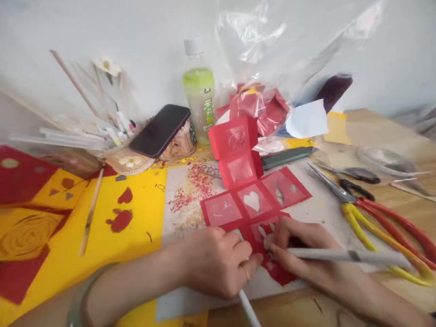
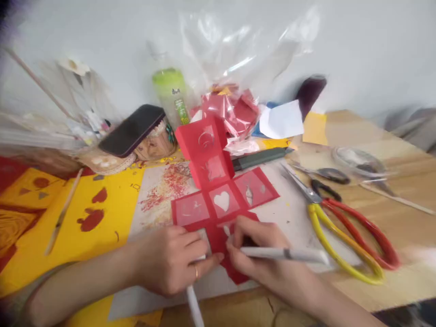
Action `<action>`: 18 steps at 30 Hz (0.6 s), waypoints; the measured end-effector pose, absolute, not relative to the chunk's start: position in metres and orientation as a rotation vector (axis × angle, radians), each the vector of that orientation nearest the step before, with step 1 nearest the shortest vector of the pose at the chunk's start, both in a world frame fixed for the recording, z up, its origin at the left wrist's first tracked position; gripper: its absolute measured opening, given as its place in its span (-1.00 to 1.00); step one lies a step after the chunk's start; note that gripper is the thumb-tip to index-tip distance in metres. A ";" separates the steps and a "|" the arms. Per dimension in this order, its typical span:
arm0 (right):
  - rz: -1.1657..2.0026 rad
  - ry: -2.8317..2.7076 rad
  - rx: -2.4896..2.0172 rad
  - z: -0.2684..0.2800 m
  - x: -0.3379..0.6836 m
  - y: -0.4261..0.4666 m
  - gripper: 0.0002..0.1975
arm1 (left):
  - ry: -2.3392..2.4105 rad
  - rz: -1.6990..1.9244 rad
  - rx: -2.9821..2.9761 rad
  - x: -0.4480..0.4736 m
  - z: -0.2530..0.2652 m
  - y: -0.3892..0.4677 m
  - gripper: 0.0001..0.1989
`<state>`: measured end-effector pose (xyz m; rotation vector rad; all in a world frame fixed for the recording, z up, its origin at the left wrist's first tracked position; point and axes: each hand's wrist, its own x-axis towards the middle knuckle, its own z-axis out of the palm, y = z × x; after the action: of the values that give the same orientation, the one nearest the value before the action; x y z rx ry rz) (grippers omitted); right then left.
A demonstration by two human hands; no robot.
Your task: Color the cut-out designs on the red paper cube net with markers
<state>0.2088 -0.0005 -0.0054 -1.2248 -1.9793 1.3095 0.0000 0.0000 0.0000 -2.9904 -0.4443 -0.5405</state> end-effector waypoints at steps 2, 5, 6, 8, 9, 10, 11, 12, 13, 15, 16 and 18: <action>1.262 -1.860 -1.275 0.001 0.211 0.003 -0.67 | -0.445 -0.554 -2.989 0.001 -0.001 0.000 -0.81; 1.260 -1.720 -1.299 0.005 0.213 0.007 -0.64 | -0.455 -0.560 -2.990 0.001 -0.002 0.001 -0.78; 1.277 -1.686 -1.295 0.005 0.213 0.007 -0.64 | -0.456 -0.560 -2.989 0.001 -0.002 0.001 -0.78; 1.317 -1.625 -1.282 0.002 0.215 0.007 -0.66 | -0.476 -0.557 -2.993 0.001 -0.003 0.001 -0.78; 1.340 -1.589 -1.269 0.000 0.215 0.007 -0.66 | -0.502 -0.566 -2.997 0.000 -0.003 0.001 -0.77; 1.367 -1.548 -1.249 -0.001 0.216 0.007 -0.66 | -0.545 -0.589 -3.009 0.000 -0.004 0.001 -0.76; 1.399 -1.499 -1.223 -0.003 0.217 0.007 -0.66 | -0.614 -0.628 -3.034 0.000 -0.004 0.001 -0.75; 1.432 -1.447 -1.194 -0.004 0.218 0.007 -0.67 | -0.706 -0.694 -3.062 0.000 -0.004 0.001 -0.74; 1.460 -1.397 -1.167 -0.004 0.219 0.007 -0.68 | -0.820 -0.768 -3.107 0.000 -0.004 0.001 -0.75; 1.498 -1.329 -1.145 -0.004 0.219 0.007 -0.69 | -1.099 -0.926 -3.180 0.001 -0.004 0.001 -0.77; 1.504 -1.313 -1.152 -0.003 0.219 0.007 -0.69 | -1.244 -0.954 -3.221 0.002 -0.003 0.001 -0.78; 1.512 -1.292 -1.174 0.000 0.217 0.007 -0.69 | -1.497 -0.956 -3.252 0.003 -0.001 0.002 -0.85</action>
<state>0.2167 0.0069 0.0001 -1.1736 -1.2916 1.5118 0.0030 0.0017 -0.0012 -3.2523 -1.4965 -0.9565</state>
